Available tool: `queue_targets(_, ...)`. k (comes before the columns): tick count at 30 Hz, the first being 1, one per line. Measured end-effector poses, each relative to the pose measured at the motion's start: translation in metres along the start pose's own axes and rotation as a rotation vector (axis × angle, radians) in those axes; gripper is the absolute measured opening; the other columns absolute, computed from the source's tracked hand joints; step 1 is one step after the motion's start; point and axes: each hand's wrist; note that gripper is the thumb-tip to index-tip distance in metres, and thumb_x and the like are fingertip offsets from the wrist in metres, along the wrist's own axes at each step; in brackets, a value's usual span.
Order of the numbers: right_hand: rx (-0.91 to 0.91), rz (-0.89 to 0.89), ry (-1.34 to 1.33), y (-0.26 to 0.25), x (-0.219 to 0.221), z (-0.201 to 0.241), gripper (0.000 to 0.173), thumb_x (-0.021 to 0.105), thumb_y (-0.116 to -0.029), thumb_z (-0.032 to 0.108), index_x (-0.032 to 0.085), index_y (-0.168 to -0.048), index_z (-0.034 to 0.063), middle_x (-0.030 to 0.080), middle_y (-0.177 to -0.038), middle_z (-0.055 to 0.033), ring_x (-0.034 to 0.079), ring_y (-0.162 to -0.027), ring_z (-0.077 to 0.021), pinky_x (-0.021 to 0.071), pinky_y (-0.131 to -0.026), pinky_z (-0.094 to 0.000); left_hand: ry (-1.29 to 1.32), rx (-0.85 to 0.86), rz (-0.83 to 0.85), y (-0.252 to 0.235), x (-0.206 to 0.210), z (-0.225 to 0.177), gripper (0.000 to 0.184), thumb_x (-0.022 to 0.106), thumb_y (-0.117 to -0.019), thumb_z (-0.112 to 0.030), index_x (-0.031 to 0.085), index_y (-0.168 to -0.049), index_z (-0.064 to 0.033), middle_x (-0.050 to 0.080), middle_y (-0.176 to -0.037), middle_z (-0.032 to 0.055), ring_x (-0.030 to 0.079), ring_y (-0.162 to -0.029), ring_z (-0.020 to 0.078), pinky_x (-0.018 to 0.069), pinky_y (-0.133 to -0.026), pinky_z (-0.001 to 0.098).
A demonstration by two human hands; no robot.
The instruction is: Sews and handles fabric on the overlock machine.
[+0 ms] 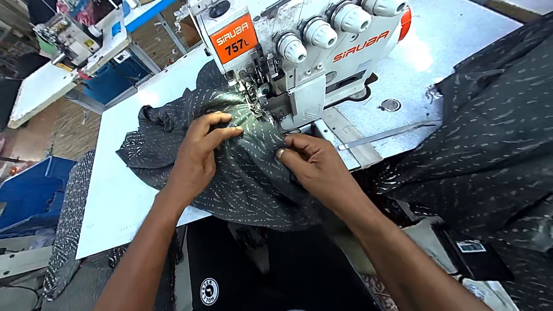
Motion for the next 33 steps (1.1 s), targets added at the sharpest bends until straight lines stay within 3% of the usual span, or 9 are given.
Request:
queue_targets(3,-0.018,0.041,-0.014,-0.002,-0.005,0.002,0.015,0.058,-0.0968,0.015,0.069,-0.086,0.0147,0.06,-0.068,0.0045,0.054,-0.056,-0.0067,0.0427,-0.048,-0.0248,-0.101,-0.078,-0.13,0.021,0.004,-0.019,0.044,0.041,-0.1002,0.001,0.073,-0.125,-0.0139,0.056,-0.146,0.0143,0.044,-0.144,0.0293,0.0357,-0.12,0.0479)
queue_targets(5,0.002,0.076,-0.041,-0.003,-0.005,0.005,0.016,0.059,-0.0959,0.014,0.069,-0.084,0.0139,0.061,-0.067,0.0034,0.056,-0.057,-0.0073,0.0445,-0.048,-0.0249,-0.084,-0.054,-0.243,0.015,0.001,-0.04,0.034,0.046,-0.099,0.0,0.076,-0.113,-0.006,0.061,-0.137,0.0162,0.053,-0.134,0.029,0.0438,-0.113,0.0458)
queue_targets(6,0.009,0.071,-0.049,-0.003,-0.004,0.004,0.016,0.059,-0.0956,0.014,0.068,-0.083,0.0136,0.06,-0.066,0.0029,0.056,-0.056,-0.0076,0.0444,-0.048,-0.0251,-0.041,-0.065,-0.252,0.006,0.0,-0.046,0.031,0.047,-0.1003,-0.005,0.073,-0.116,-0.0032,0.064,-0.133,0.0142,0.058,-0.127,0.0243,0.0494,-0.106,0.0413)
queue_targets(8,0.027,0.054,-0.062,-0.001,-0.001,0.0,0.016,0.06,-0.0956,0.014,0.067,-0.081,0.0128,0.059,-0.065,0.0019,0.054,-0.054,-0.0085,0.043,-0.047,-0.0264,0.059,-0.181,-0.167,-0.009,0.002,-0.051,0.034,0.044,-0.1054,-0.019,0.068,-0.125,-0.0045,0.065,-0.13,0.0077,0.061,-0.122,0.0175,0.052,-0.103,0.0378)
queue_targets(11,0.036,0.056,-0.051,0.003,-0.001,0.008,0.017,0.059,-0.097,0.017,0.07,-0.085,0.014,0.061,-0.068,0.0024,0.056,-0.057,-0.0091,0.0448,-0.049,-0.0269,-0.143,-0.241,-0.117,-0.018,0.014,-0.043,0.035,0.046,-0.1084,-0.031,0.071,-0.123,-0.0116,0.066,-0.131,0.0042,0.058,-0.124,0.0206,0.0468,-0.104,0.0411)
queue_targets(24,0.039,0.131,-0.218,0.002,0.006,0.011,0.016,0.058,-0.0998,0.013,0.071,-0.094,0.0075,0.065,-0.076,-0.0026,0.061,-0.065,-0.0116,0.051,-0.057,-0.0269,-0.169,-0.273,0.005,-0.02,-0.004,-0.006,0.043,0.043,-0.1093,-0.034,0.059,-0.142,-0.0105,0.05,-0.154,0.0106,0.047,-0.143,0.0246,0.0408,-0.116,0.046)
queue_targets(28,0.117,0.514,-0.183,0.051,-0.027,-0.009,0.02,0.071,-0.0929,0.027,0.071,-0.111,0.0169,0.074,-0.093,0.0055,0.071,-0.082,-0.0056,0.0627,-0.072,-0.0286,-0.144,-0.6,-0.113,0.056,-0.027,0.031,0.068,0.06,-0.0994,-0.046,0.043,-0.154,-0.0096,0.043,-0.155,0.0208,0.064,-0.117,0.0351,0.0572,-0.091,0.0555)
queue_targets(30,0.238,0.819,0.013,0.074,-0.048,-0.03,0.029,0.076,-0.088,0.039,0.072,-0.107,0.0175,0.073,-0.091,0.007,0.069,-0.084,-0.0034,0.0611,-0.076,-0.0304,-0.215,-0.798,-0.014,0.1,-0.03,0.069,0.077,0.07,-0.0946,-0.048,0.044,-0.152,-0.0038,0.047,-0.146,0.0326,0.06,-0.117,0.0514,0.0484,-0.092,0.073)
queue_targets(33,0.342,0.968,0.344,0.088,-0.063,-0.046,0.033,0.077,-0.0867,0.039,0.073,-0.101,0.0102,0.071,-0.088,-0.0065,0.068,-0.085,-0.0202,0.0545,-0.078,-0.0507,-0.214,-0.879,-0.006,0.116,-0.047,0.089,0.035,0.064,-0.1028,-0.026,0.066,-0.117,0.0058,0.067,-0.102,0.0297,0.067,-0.092,0.0459,0.0507,-0.083,0.07)
Point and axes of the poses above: each hand's wrist, its own y-axis away from the middle knuckle, its own x-axis out of the palm, z = x × y
